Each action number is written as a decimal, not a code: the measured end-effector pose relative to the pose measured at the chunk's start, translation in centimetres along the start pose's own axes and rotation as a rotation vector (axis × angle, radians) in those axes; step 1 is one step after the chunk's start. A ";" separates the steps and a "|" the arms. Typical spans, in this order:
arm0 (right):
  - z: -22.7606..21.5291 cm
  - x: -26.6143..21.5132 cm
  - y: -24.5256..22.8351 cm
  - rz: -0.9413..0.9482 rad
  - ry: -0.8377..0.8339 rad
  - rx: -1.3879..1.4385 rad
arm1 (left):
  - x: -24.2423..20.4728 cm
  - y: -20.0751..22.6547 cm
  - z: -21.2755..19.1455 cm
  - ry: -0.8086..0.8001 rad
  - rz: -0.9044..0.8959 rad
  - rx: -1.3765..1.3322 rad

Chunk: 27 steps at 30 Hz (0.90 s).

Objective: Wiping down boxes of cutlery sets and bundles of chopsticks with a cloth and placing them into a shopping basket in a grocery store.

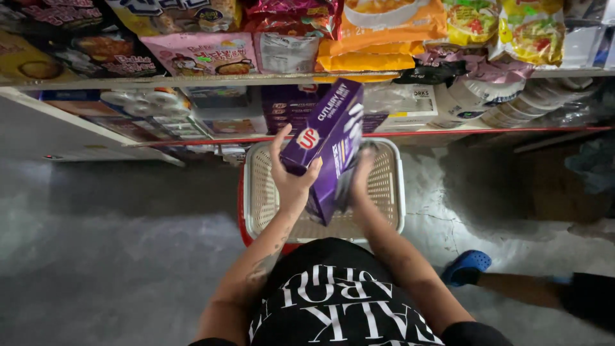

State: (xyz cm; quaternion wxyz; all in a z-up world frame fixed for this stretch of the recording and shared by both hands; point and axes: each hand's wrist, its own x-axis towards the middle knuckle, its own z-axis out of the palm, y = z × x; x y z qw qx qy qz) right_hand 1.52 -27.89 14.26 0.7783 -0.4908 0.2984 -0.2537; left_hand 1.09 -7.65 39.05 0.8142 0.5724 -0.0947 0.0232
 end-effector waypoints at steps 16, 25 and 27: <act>0.6 -6.6 -5.0 0.343 -0.510 0.411 | 1.2 6.4 -5.4 -0.584 0.210 0.252; -4.6 -9.1 0.5 0.705 -0.626 0.806 | 2.5 8.8 -6.6 -1.047 0.454 0.399; -5.6 -9.2 1.6 0.799 -0.653 0.893 | 1.8 9.7 -7.0 -0.868 0.510 0.438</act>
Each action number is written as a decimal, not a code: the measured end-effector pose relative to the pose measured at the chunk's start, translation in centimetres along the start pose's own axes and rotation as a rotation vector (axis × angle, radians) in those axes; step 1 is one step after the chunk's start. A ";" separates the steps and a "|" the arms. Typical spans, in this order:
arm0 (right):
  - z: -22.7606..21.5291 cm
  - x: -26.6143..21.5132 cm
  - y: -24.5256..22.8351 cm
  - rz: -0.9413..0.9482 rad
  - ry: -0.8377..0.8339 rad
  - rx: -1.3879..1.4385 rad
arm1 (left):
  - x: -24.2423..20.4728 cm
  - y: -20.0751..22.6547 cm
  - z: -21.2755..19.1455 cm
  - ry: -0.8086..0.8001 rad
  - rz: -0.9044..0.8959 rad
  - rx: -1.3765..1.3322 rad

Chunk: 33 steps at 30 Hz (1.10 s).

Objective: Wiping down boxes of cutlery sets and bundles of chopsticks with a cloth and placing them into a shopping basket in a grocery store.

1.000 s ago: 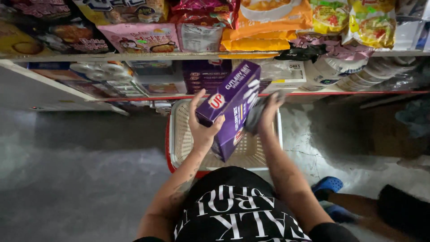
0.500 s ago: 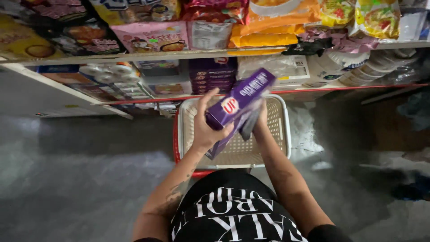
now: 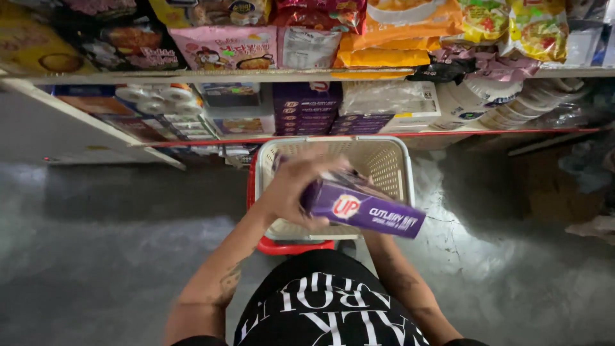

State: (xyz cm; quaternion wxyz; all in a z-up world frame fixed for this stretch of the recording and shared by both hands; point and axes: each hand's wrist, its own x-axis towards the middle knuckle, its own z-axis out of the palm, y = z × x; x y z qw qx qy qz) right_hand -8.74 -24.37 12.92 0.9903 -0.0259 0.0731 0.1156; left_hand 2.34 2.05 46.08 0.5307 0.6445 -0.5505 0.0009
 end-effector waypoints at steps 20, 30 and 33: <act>11.4 -6.7 -6.8 -0.814 0.325 -0.570 | -3.8 -2.0 15.4 1.324 -0.941 -1.075; 7.7 -8.7 -15.9 -0.851 0.638 -1.120 | -2.5 -0.4 13.6 0.829 -0.681 -0.288; 19.5 -6.6 -12.1 -0.880 0.394 -0.830 | -1.9 0.7 13.6 0.650 -0.748 -0.002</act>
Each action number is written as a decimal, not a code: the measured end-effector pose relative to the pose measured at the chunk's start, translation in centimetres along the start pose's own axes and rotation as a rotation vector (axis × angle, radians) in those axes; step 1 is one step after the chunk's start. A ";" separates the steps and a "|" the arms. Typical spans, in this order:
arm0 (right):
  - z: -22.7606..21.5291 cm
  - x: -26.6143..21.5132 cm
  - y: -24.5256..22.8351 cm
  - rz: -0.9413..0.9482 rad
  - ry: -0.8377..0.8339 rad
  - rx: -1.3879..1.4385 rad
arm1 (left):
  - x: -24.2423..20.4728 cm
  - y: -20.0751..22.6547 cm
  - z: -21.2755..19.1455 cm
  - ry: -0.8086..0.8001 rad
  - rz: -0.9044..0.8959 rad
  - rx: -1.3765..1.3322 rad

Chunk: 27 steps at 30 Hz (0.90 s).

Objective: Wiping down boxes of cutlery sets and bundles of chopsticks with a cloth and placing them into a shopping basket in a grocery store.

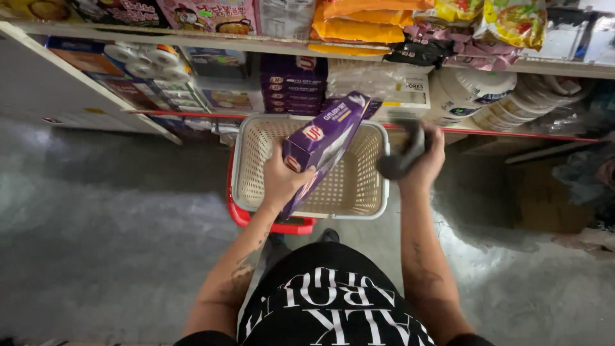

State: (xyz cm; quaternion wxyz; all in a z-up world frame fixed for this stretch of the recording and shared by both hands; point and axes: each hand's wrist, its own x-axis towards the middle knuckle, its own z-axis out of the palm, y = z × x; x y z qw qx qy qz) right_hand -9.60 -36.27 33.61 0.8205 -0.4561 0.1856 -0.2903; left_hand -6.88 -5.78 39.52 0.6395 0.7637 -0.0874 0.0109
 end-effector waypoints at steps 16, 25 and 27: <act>5.3 6.7 9.2 -0.006 -0.154 -0.624 | -2.1 3.0 -4.8 -0.108 -0.111 -0.293; 12.1 -5.5 10.1 -0.495 -0.374 -0.838 | 0.3 0.5 -4.5 0.014 -0.088 -0.395; 11.9 -3.1 11.3 -0.597 -0.422 -1.025 | 0.3 2.1 -5.2 -0.024 -0.138 -0.485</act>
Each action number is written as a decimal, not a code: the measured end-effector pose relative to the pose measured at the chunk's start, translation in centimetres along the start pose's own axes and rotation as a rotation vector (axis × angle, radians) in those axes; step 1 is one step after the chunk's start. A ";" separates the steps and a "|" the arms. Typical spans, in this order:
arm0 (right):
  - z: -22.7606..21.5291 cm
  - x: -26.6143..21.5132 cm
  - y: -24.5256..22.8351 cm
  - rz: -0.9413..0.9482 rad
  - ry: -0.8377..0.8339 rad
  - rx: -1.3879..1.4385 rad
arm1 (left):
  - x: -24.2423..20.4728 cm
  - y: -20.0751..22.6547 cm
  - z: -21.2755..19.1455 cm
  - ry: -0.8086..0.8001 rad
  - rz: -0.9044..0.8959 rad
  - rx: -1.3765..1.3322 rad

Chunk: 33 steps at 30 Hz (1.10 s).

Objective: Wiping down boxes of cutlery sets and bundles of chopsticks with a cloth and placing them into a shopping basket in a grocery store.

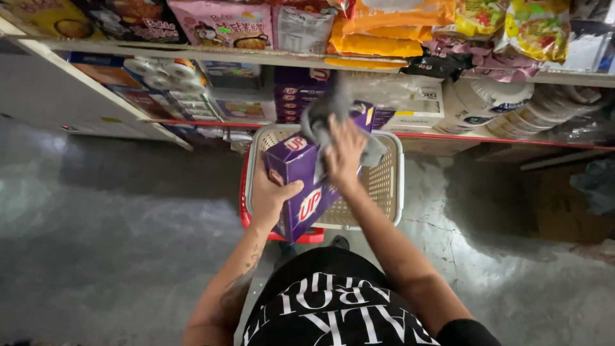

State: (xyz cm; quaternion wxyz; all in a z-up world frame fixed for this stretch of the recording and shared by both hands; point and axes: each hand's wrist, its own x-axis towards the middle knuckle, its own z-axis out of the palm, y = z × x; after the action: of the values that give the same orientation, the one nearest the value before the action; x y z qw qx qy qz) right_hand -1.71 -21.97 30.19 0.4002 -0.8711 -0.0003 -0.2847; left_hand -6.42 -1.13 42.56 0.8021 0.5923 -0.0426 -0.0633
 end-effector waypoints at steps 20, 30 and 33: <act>-0.2 0.9 13.7 0.458 0.261 0.594 | 0.5 -0.4 -0.6 -0.022 -0.047 -0.138; 2.5 -9.8 12.2 1.061 0.150 1.517 | 2.0 -5.7 0.7 0.341 0.017 -0.416; -0.4 -8.0 6.7 1.090 0.187 1.617 | 1.4 -5.9 1.9 0.368 0.002 -0.411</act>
State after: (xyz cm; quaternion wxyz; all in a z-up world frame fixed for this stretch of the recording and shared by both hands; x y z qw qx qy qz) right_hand -7.09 -24.98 21.81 0.9516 -0.1888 0.2387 -0.0425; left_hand -5.57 -4.87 37.53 0.8998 0.4185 0.1169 0.0388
